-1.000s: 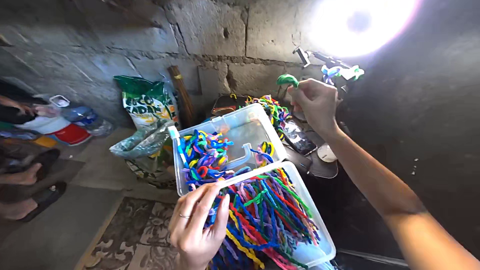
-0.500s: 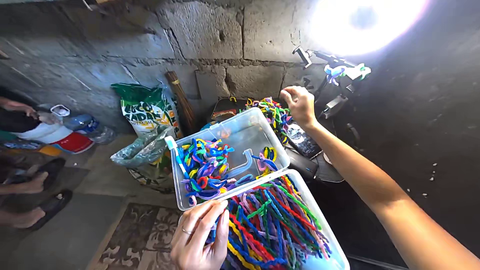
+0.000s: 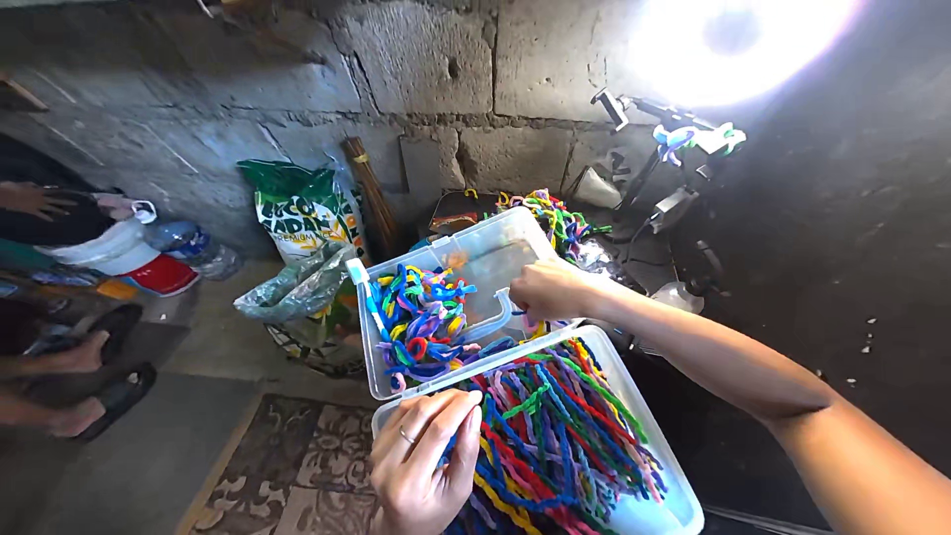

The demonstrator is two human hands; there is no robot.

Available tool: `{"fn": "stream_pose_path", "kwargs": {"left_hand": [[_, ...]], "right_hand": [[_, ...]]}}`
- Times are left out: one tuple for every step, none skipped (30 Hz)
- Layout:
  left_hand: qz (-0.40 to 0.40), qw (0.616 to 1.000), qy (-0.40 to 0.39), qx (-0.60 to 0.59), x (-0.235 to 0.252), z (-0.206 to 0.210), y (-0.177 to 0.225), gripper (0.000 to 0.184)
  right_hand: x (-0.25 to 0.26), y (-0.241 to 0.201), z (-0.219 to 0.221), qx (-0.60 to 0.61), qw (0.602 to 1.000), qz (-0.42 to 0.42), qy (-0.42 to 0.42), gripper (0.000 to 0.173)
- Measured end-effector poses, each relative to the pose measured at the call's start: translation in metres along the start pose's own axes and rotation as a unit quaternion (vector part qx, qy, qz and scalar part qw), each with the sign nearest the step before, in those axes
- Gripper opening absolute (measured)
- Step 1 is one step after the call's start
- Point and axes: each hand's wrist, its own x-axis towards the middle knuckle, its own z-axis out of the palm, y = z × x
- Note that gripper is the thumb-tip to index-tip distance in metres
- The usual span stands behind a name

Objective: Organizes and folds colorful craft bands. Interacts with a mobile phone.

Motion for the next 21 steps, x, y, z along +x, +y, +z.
{"fn": "stream_pose_path", "kwargs": {"left_hand": [[-0.004,1.000,-0.003,-0.001,0.000,0.000,0.000,0.018],[-0.008,1.000,-0.005,-0.003,-0.001,0.000,0.000,0.018],[-0.011,1.000,-0.007,-0.005,-0.001,0.000,0.000,0.018],[-0.013,1.000,-0.009,-0.005,-0.002,0.000,0.000,0.018],[-0.014,1.000,-0.013,-0.006,-0.002,0.000,0.000,0.018],[-0.015,1.000,-0.014,-0.006,-0.001,0.000,0.001,0.018],[-0.015,1.000,-0.014,-0.006,-0.001,0.000,0.001,0.018],[-0.014,1.000,-0.015,-0.005,-0.001,0.000,0.002,0.018],[-0.011,1.000,-0.014,-0.005,0.000,0.000,0.003,0.018],[-0.008,1.000,-0.012,-0.005,0.000,0.001,0.003,0.018],[-0.005,1.000,-0.010,-0.004,0.000,0.001,0.003,0.018],[-0.005,1.000,-0.010,-0.003,0.001,0.001,0.003,0.018],[-0.009,1.000,-0.011,-0.003,0.000,0.001,0.002,0.018],[-0.016,1.000,-0.011,-0.005,0.000,0.001,0.001,0.018],[-0.026,1.000,-0.011,-0.007,0.000,0.001,0.001,0.018],[-0.041,0.999,-0.010,-0.010,0.000,0.001,0.001,0.018],[-0.059,0.998,-0.008,-0.012,0.001,0.001,0.001,0.018],[-0.080,0.997,-0.009,-0.016,0.002,0.001,0.001,0.020],[-0.100,0.994,-0.016,-0.029,0.004,0.001,0.001,0.025],[-0.123,0.991,-0.033,-0.052,0.005,-0.001,0.001,0.034],[-0.150,0.983,-0.058,-0.090,0.006,-0.003,0.001,0.043]], "right_hand": [[0.000,0.004,0.002,0.016,0.999,-0.018,0.021,0.008],[-0.001,0.005,0.004,0.029,0.997,-0.030,0.058,0.009],[-0.003,0.005,0.003,0.033,0.995,-0.029,0.089,0.009],[-0.005,0.004,0.003,0.030,0.992,-0.026,0.120,0.008],[-0.007,0.001,0.000,0.024,0.993,-0.016,0.116,0.008],[-0.008,-0.001,-0.002,0.015,0.995,-0.005,0.097,0.011],[-0.006,-0.004,0.000,0.003,0.998,0.002,0.070,0.015],[-0.003,-0.005,0.004,-0.009,0.999,0.002,0.043,0.018],[0.000,-0.005,0.009,-0.017,1.000,0.002,0.010,0.018],[0.003,-0.004,0.012,-0.016,1.000,0.001,-0.013,0.016],[0.003,-0.003,0.013,-0.005,1.000,0.000,-0.012,0.011],[0.001,-0.001,0.012,0.006,1.000,-0.006,0.013,0.007],[-0.003,0.002,0.012,0.019,0.997,-0.022,0.068,0.007],[-0.009,0.003,0.011,0.036,0.990,-0.042,0.131,0.008],[-0.016,0.003,0.009,0.056,0.977,-0.072,0.195,0.007],[-0.024,0.002,0.006,0.082,0.961,-0.103,0.245,0.005],[-0.034,-0.002,0.001,0.116,0.943,-0.134,0.281,0.004],[-0.042,-0.007,-0.001,0.154,0.920,-0.168,0.318,0.005],[-0.048,-0.013,-0.001,0.200,0.891,-0.207,0.352,0.006],[-0.052,-0.021,0.001,0.259,0.858,-0.244,0.371,0.008],[-0.057,-0.030,0.007,0.314,0.824,-0.273,0.384,0.010]]}}
